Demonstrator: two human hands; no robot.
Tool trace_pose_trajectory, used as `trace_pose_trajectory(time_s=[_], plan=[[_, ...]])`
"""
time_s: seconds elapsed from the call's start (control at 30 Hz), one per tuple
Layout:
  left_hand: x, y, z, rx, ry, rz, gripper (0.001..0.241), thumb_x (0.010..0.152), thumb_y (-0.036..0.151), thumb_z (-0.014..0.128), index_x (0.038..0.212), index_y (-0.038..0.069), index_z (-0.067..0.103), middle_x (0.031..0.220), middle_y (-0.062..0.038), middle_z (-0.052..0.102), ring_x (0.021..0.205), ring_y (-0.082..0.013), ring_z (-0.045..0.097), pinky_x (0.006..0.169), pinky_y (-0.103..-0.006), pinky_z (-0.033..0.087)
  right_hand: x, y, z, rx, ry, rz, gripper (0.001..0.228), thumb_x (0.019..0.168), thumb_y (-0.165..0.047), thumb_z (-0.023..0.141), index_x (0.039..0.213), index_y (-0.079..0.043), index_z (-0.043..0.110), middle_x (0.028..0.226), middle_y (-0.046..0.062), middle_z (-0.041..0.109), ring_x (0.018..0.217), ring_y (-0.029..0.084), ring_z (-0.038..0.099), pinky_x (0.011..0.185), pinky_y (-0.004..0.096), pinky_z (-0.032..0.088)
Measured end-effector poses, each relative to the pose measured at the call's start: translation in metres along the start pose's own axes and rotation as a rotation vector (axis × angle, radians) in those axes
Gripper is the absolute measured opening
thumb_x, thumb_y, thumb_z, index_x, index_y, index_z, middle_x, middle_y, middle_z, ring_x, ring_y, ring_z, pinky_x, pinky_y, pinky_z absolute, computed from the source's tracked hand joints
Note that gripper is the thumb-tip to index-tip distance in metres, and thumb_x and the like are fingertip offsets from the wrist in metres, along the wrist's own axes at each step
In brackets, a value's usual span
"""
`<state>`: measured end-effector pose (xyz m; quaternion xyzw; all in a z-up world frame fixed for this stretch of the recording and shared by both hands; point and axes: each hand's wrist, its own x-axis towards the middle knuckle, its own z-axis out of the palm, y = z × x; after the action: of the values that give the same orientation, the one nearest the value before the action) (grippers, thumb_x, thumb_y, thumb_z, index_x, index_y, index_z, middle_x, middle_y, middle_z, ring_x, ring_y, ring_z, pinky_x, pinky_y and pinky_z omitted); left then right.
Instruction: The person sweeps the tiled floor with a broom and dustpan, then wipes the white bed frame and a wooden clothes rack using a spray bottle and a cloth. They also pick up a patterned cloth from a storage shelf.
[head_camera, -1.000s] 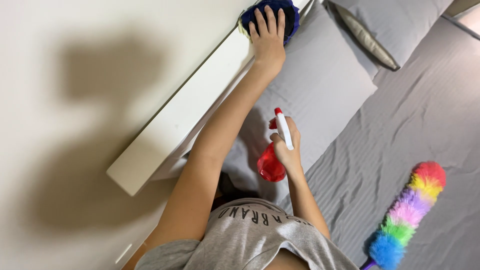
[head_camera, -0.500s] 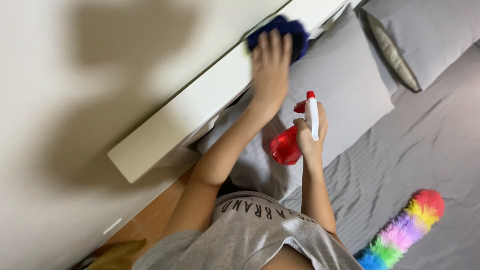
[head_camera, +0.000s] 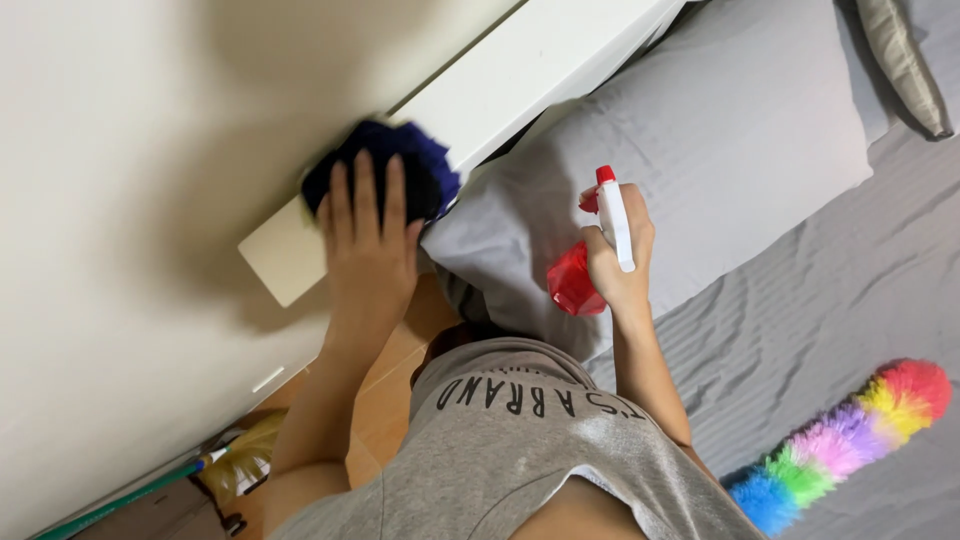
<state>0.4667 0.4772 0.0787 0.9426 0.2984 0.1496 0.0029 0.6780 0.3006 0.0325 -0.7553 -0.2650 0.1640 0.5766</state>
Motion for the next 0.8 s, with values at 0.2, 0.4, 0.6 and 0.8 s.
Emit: trace_pose_trajectory(time_s=[0.2,0.4,0.6,0.8], plan=[[0.074,0.042,0.080,-0.013,0.173,0.092,0.071,0.104,0.037,0.066,0.162,0.009,0.034,0.162,-0.023,0.034,0.148,-0.0479,0.035,0.119,-0.0613,0.030,-0.029,-0.014,0.007,-0.001,-0.048,-0.091,0.035,0.072,0.005,0.054,0.105,-0.002,0.061,0.101,0.011,0.068,0.095,0.024,0.066,0.085,0.033,0.052],[0.118,0.084,0.129,0.080,0.297,0.051,0.068,0.101,0.021,0.066,0.159,0.004,0.035,0.159,-0.026,0.037,0.146,-0.0490,0.038,0.120,-0.0596,0.034,-0.060,-0.027,0.011,-0.039,-0.153,-0.119,0.035,0.070,0.005,0.054,0.102,-0.001,0.065,0.099,0.011,0.065,0.092,0.025,0.065,0.084,0.034,0.051],[0.030,0.031,0.075,-0.017,0.292,0.034,0.063,0.101,0.020,0.065,0.157,0.005,0.039,0.160,-0.020,0.040,0.148,-0.0435,0.040,0.121,-0.0566,0.036,-0.077,-0.032,0.019,-0.056,-0.160,-0.141,0.031,0.071,0.004,0.058,0.100,-0.002,0.065,0.095,0.011,0.067,0.085,0.024,0.064,0.078,0.035,0.051],[-0.082,-0.032,-0.016,-0.083,0.210,-0.177,0.048,0.109,0.023,0.058,0.151,0.004,0.049,0.155,-0.017,0.051,0.147,-0.0383,0.043,0.120,-0.0499,0.037,-0.092,-0.043,0.049,-0.045,-0.255,-0.222,0.018,0.079,0.001,0.064,0.097,-0.001,0.065,0.094,0.012,0.069,0.087,0.026,0.068,0.080,0.036,0.052]])
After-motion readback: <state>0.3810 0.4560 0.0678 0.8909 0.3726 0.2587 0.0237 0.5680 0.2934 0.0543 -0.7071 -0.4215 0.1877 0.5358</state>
